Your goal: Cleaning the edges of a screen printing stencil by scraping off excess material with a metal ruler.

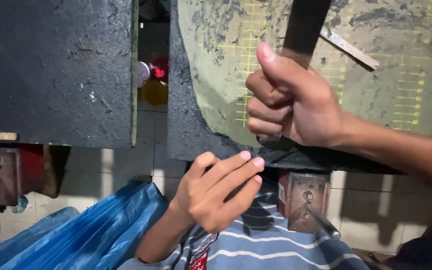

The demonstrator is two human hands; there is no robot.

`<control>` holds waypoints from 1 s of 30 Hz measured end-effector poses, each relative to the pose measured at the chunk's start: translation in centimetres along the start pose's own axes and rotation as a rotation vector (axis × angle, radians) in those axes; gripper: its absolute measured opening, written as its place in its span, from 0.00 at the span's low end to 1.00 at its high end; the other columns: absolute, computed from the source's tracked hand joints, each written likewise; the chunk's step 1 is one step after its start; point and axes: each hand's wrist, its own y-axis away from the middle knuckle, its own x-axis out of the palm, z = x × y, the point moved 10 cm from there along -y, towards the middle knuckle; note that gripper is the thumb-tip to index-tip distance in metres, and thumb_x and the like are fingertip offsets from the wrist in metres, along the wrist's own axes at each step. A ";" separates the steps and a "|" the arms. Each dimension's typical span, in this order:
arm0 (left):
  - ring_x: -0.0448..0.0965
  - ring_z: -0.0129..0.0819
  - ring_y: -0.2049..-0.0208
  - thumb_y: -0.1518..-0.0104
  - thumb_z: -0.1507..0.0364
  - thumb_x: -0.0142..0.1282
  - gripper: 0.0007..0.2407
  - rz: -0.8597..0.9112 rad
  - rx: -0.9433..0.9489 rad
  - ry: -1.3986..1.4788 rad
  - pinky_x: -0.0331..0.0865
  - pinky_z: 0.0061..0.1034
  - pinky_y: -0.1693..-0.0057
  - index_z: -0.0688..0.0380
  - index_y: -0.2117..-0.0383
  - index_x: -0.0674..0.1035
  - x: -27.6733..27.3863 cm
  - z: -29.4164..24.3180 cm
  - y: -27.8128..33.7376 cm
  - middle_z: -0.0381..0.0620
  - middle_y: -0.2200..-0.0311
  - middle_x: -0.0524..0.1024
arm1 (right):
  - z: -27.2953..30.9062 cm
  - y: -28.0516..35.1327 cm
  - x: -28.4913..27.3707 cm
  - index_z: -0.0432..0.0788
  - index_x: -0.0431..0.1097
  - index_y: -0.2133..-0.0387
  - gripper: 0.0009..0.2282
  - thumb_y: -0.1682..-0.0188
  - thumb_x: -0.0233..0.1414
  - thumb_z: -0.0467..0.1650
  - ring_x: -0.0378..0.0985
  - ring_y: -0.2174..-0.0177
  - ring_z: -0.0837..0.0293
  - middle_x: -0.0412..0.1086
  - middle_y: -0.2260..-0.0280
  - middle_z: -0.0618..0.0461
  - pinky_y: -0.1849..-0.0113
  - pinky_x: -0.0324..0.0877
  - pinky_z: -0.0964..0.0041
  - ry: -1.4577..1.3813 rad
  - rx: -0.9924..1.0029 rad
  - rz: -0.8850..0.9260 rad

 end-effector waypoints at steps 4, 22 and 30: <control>0.89 0.43 0.58 0.33 0.76 0.47 0.07 -0.015 0.010 0.015 0.64 0.31 0.60 0.58 0.67 0.79 0.1 0.2 0.5 0.53 0.60 0.85 | 0.3 -0.1 0.3 0.48 0.45 0.87 0.22 0.46 0.43 0.42 0.34 0.87 0.65 0.35 0.85 0.60 0.83 0.37 0.68 -0.026 -0.113 -0.045; 0.89 0.38 0.62 0.32 0.75 0.46 0.09 -0.139 -0.035 0.096 0.62 0.29 0.60 0.57 0.70 0.79 -0.6 1.7 0.8 0.50 0.61 0.85 | -1.7 0.4 -0.3 0.46 0.48 0.85 0.23 0.44 0.39 0.45 0.35 0.86 0.63 0.39 0.88 0.58 0.83 0.40 0.67 0.091 -0.038 -0.018; 0.89 0.39 0.62 0.33 0.75 0.48 0.08 -0.122 -0.055 0.156 0.60 0.30 0.62 0.58 0.70 0.79 -0.2 1.9 1.1 0.51 0.60 0.85 | 1.4 0.3 -0.5 0.50 0.46 0.88 0.23 0.49 0.43 0.46 0.30 0.87 0.64 0.34 0.87 0.63 0.84 0.33 0.66 -0.052 -0.042 -0.064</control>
